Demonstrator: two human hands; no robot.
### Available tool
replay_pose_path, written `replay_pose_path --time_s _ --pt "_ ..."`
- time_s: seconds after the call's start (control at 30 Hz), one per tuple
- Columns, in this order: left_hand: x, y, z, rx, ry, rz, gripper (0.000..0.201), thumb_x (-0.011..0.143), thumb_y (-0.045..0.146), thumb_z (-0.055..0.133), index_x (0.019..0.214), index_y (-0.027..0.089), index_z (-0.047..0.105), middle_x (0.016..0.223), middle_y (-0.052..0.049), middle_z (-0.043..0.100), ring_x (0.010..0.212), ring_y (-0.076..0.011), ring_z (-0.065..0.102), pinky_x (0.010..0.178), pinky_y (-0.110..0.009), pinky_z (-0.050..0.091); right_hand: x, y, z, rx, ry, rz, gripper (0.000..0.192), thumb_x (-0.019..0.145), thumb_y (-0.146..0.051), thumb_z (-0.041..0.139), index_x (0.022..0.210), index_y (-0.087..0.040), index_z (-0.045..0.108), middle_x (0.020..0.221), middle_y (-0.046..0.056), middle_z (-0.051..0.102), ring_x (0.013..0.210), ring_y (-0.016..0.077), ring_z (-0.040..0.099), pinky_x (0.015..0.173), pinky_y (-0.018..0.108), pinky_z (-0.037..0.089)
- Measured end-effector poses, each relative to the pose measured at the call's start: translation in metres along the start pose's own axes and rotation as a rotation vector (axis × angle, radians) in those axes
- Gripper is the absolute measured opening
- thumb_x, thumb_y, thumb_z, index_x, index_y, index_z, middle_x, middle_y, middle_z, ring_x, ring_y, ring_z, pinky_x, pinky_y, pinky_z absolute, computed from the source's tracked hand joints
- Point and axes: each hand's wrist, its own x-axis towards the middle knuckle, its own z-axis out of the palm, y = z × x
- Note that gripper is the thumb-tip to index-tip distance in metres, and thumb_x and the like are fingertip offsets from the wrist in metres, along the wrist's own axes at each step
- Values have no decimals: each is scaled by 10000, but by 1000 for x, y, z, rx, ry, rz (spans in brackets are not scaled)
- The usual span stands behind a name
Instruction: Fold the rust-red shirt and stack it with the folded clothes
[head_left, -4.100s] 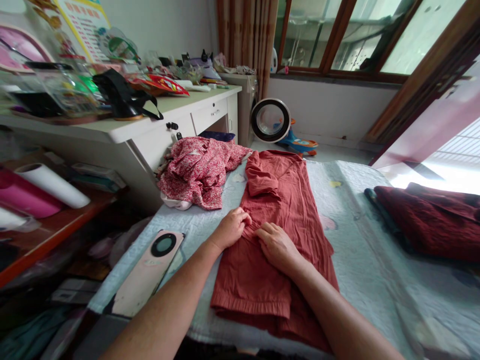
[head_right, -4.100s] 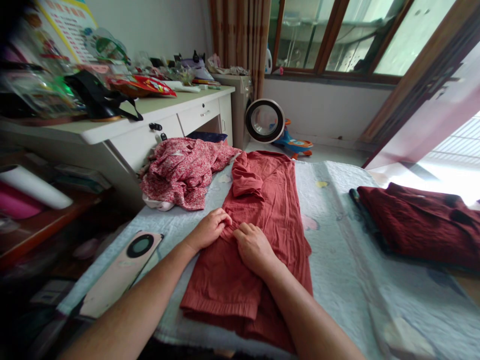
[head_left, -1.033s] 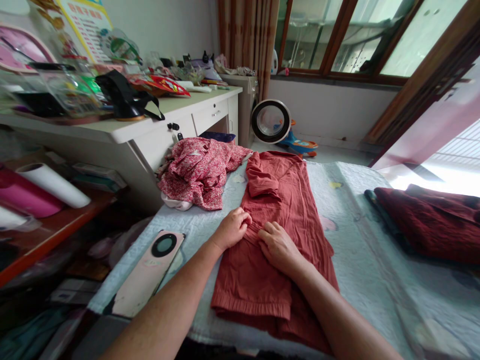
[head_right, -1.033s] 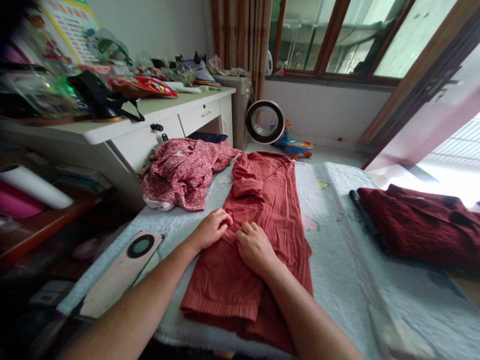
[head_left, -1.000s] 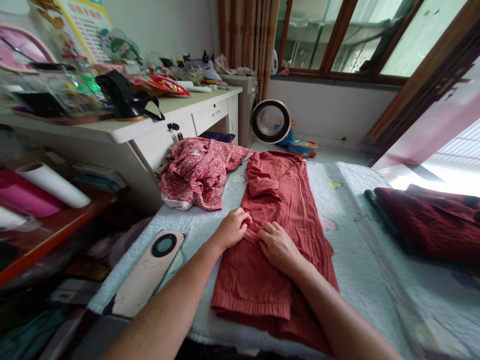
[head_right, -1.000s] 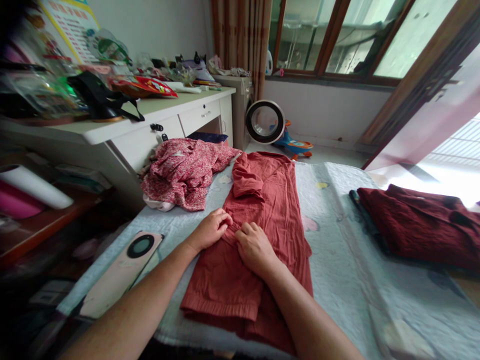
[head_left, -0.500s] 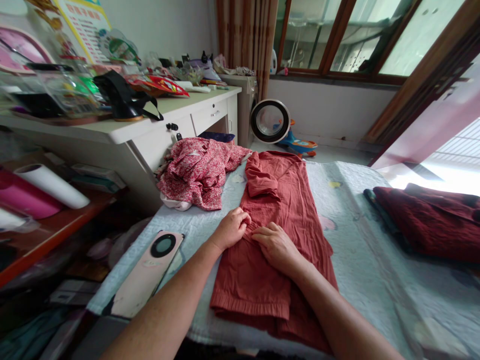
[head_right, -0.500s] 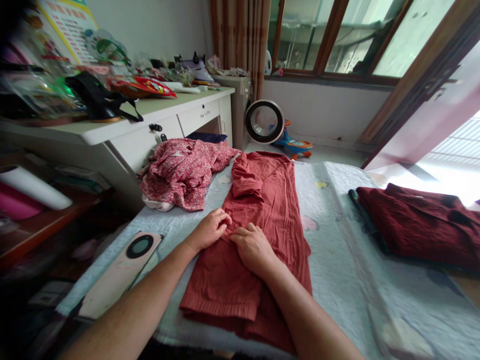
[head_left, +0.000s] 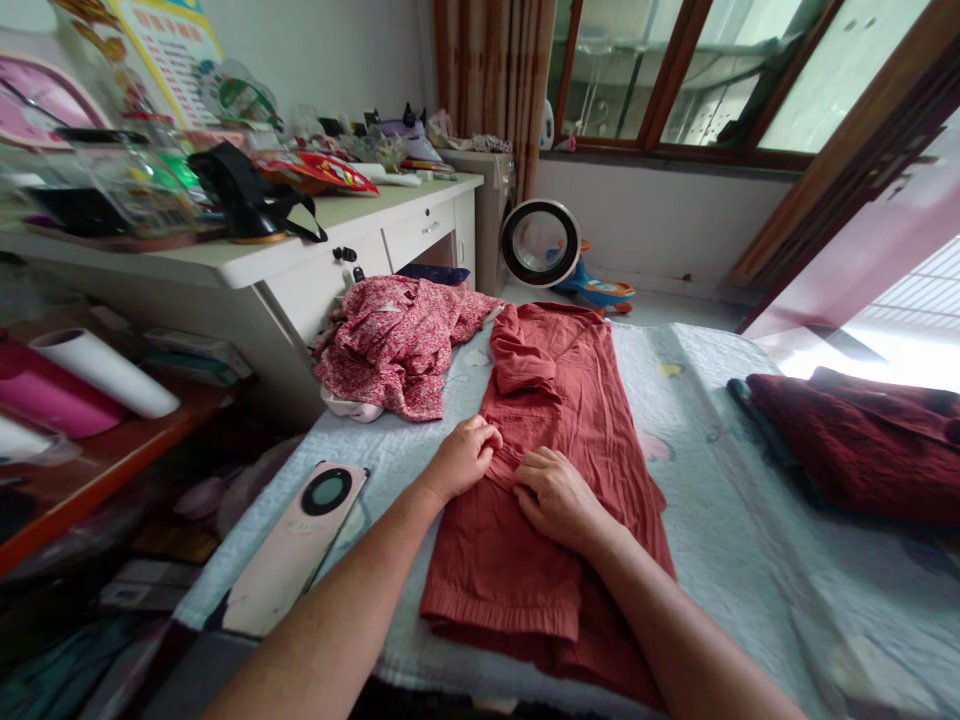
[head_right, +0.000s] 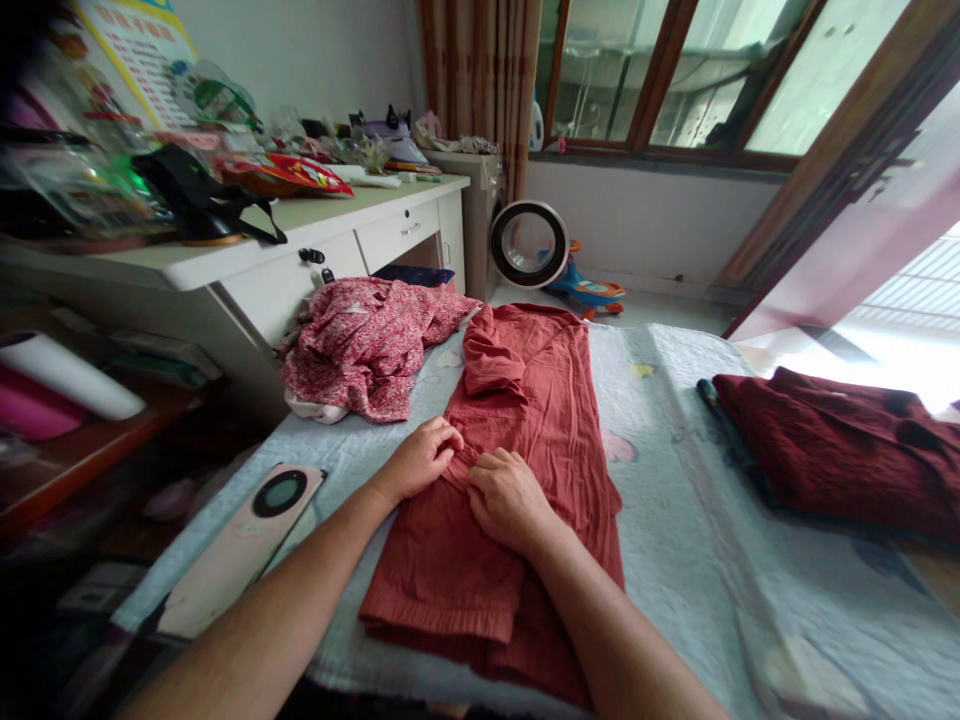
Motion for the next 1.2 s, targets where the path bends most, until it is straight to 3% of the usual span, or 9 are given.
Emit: replay_pose_path --time_s 0.27,0.6,0.93,1.2 --pt "1 0 0 -3 7 2 251 731 5 468 785 199 617 863 -22 564 863 -162 567 849 -287 470 0 1 2 10 38 -8 136 860 -142 536 739 -173 590 791 29 600 794 158 497 781 288 368" --pt "0 -1 1 -10 14 -3 292 682 -14 442 787 194 617 865 -25 564 867 -165 563 865 -301 468 3 6 10 -22 21 42 124 929 -152 503 899 -168 622 863 39 629 825 168 519 777 285 365" --pt "0 6 -4 15 -9 -1 105 773 105 554 779 194 609 852 -21 559 834 -165 557 790 -282 465 2 7 12 -44 7 15 165 934 -157 501 920 -187 662 907 43 610 868 175 507 801 291 373" --pt "0 4 -2 9 -10 7 129 763 84 543 789 195 603 867 -21 561 863 -169 560 833 -293 463 2 5 10 -24 -3 21 206 940 -152 491 1022 -188 676 973 57 613 910 180 508 848 303 389"
